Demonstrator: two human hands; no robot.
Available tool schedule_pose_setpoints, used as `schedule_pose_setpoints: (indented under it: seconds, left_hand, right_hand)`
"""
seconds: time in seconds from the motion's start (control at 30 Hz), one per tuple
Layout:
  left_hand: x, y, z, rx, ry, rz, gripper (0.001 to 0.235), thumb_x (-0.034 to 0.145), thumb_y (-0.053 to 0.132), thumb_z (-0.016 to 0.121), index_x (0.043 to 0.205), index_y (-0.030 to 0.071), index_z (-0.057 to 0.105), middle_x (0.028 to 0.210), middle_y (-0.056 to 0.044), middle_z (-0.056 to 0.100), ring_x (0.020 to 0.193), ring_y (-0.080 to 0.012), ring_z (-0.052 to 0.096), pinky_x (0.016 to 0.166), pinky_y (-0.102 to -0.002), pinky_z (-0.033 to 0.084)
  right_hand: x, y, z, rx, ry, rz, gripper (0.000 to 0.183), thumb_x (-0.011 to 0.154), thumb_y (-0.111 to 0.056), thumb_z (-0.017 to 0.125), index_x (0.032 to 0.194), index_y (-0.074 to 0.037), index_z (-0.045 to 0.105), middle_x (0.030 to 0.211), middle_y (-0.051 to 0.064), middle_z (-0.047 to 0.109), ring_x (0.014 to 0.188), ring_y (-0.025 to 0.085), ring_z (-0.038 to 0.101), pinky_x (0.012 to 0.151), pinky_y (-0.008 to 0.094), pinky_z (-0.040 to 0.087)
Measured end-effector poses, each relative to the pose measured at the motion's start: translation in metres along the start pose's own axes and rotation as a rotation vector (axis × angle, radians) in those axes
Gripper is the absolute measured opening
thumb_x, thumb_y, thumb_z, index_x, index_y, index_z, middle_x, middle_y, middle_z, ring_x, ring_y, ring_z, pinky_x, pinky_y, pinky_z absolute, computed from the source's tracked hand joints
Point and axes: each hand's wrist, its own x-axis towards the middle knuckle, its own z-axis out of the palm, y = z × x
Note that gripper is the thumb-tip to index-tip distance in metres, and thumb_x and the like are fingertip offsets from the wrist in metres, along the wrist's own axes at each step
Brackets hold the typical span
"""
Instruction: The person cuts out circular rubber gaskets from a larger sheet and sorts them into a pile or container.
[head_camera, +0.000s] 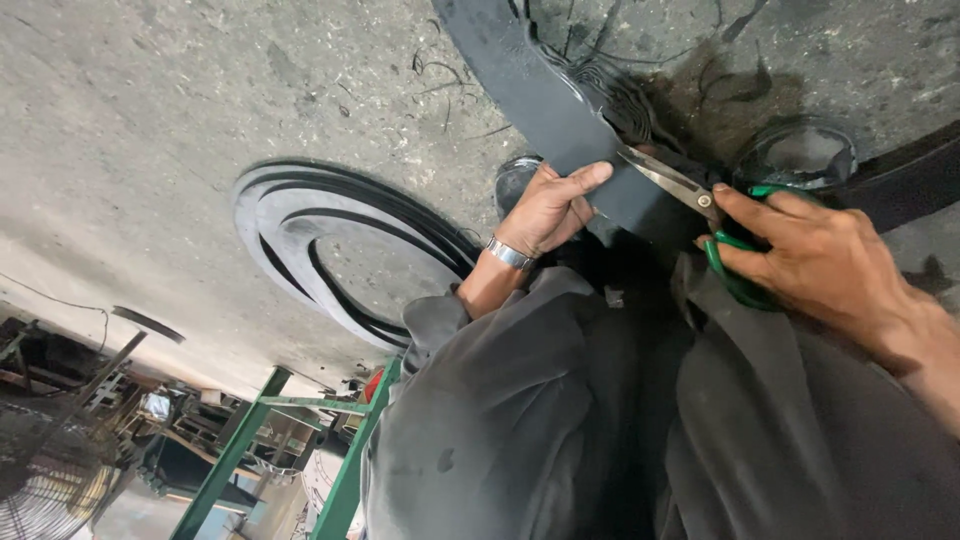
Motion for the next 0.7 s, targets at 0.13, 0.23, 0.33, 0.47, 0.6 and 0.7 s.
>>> schedule_pose_setpoints:
  seconds: [0.13, 0.23, 0.33, 0.47, 0.6, 0.7]
  left_hand:
    - [0.006, -0.018, -0.024, -0.031, -0.066, 0.031, 0.020, 0.104, 0.010, 0.070, 0.111, -0.008, 0.073, 0.095, -0.012, 0.075, 0.054, -0.0010, 0.052, 0.041, -0.017, 0.038]
    - [0.006, -0.016, -0.008, -0.138, -0.056, 0.048, 0.022, 0.101, 0.005, 0.069, 0.121, -0.004, 0.067, 0.114, -0.012, 0.074, 0.086, -0.0094, 0.066, 0.071, -0.024, 0.053]
    - [0.010, -0.025, -0.017, -0.189, -0.056, 0.085, 0.031, 0.099, 0.001, 0.069, 0.129, -0.001, 0.062, 0.125, -0.012, 0.070, 0.112, -0.0196, 0.070, 0.099, -0.036, 0.059]
    - [0.011, -0.030, -0.025, -0.191, -0.086, 0.098, 0.032, 0.103, 0.000, 0.070, 0.133, -0.002, 0.060, 0.131, -0.014, 0.068, 0.118, -0.0221, 0.067, 0.103, -0.038, 0.056]
    - [0.010, -0.027, -0.022, -0.175, -0.102, 0.095, 0.033, 0.104, 0.000, 0.069, 0.134, -0.002, 0.058, 0.130, -0.015, 0.069, 0.116, -0.0230, 0.068, 0.101, -0.039, 0.057]
    - [0.009, -0.026, -0.018, -0.182, -0.101, 0.096, 0.033, 0.103, 0.001, 0.069, 0.134, -0.002, 0.058, 0.130, -0.015, 0.069, 0.115, -0.0236, 0.068, 0.100, -0.040, 0.058]
  right_hand:
    - [-0.001, -0.003, 0.003, -0.047, 0.258, -0.154, 0.017, 0.095, -0.031, 0.071, 0.111, -0.031, 0.076, 0.138, 0.009, 0.072, 0.089, 0.016, 0.067, 0.062, 0.025, 0.056]
    - [0.019, -0.015, -0.013, -0.018, 0.256, -0.153, 0.016, 0.085, -0.030, 0.076, 0.099, -0.028, 0.084, 0.125, 0.011, 0.073, 0.072, 0.018, 0.067, 0.052, 0.027, 0.056]
    - [0.027, -0.020, -0.021, 0.014, 0.328, -0.142, 0.016, 0.087, -0.030, 0.076, 0.099, -0.022, 0.083, 0.128, 0.013, 0.072, 0.079, 0.020, 0.069, 0.062, 0.031, 0.059]
    - [0.031, -0.022, -0.019, 0.005, 0.293, -0.150, 0.015, 0.086, -0.029, 0.076, 0.098, -0.024, 0.083, 0.129, 0.013, 0.072, 0.079, 0.020, 0.070, 0.061, 0.031, 0.059]
    - [0.038, -0.024, -0.020, 0.039, 0.291, -0.120, 0.015, 0.087, -0.028, 0.075, 0.099, -0.023, 0.083, 0.130, 0.013, 0.071, 0.081, 0.022, 0.070, 0.061, 0.032, 0.059]
    - [0.041, -0.026, -0.021, 0.085, 0.315, -0.116, 0.018, 0.087, -0.030, 0.074, 0.101, -0.021, 0.082, 0.130, 0.013, 0.071, 0.084, 0.024, 0.071, 0.064, 0.035, 0.059]
